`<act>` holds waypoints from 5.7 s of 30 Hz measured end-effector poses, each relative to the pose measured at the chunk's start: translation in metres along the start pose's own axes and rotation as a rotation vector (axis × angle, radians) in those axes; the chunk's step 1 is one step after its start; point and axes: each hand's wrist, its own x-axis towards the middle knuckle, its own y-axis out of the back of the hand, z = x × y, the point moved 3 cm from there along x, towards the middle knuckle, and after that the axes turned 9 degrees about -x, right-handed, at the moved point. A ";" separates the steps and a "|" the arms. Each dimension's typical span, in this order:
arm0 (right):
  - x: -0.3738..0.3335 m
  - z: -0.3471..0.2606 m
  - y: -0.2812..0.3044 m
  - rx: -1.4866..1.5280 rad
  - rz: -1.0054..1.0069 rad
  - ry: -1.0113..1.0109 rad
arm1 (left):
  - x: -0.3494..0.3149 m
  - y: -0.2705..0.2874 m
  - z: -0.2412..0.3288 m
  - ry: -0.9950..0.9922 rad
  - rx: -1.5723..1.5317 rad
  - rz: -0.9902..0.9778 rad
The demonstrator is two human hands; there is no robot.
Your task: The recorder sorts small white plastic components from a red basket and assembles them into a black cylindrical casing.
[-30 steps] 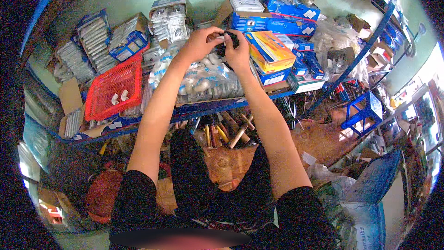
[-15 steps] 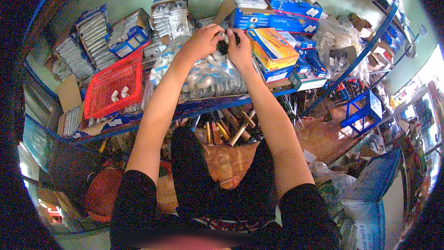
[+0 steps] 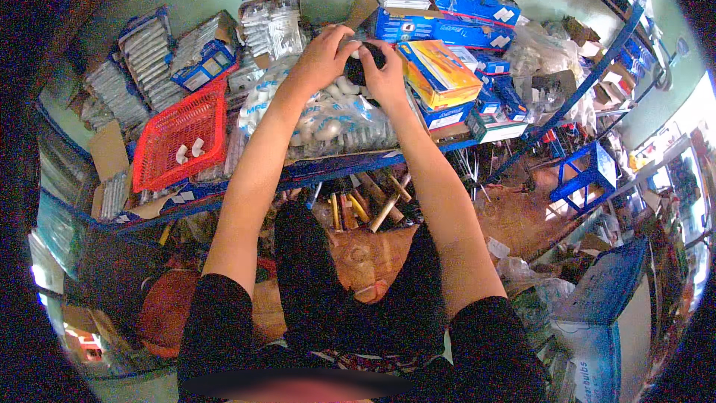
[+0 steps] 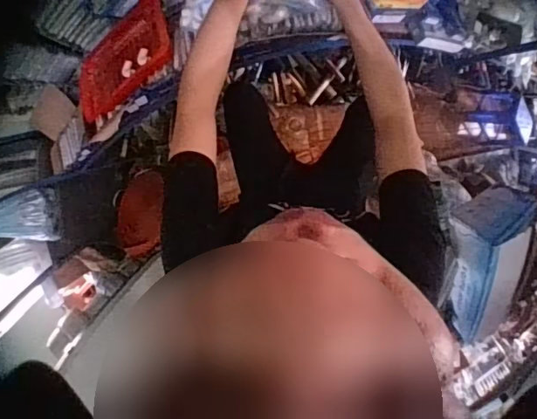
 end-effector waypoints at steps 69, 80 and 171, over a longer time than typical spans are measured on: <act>0.005 0.013 0.000 0.247 0.019 -0.134 | 0.003 0.000 -0.008 0.047 -0.413 -0.101; 0.007 0.024 0.000 0.312 0.030 -0.163 | 0.003 -0.001 0.002 0.102 -0.159 -0.206; 0.003 0.013 0.003 -0.007 0.118 -0.085 | -0.115 0.275 -0.013 1.105 0.619 -0.710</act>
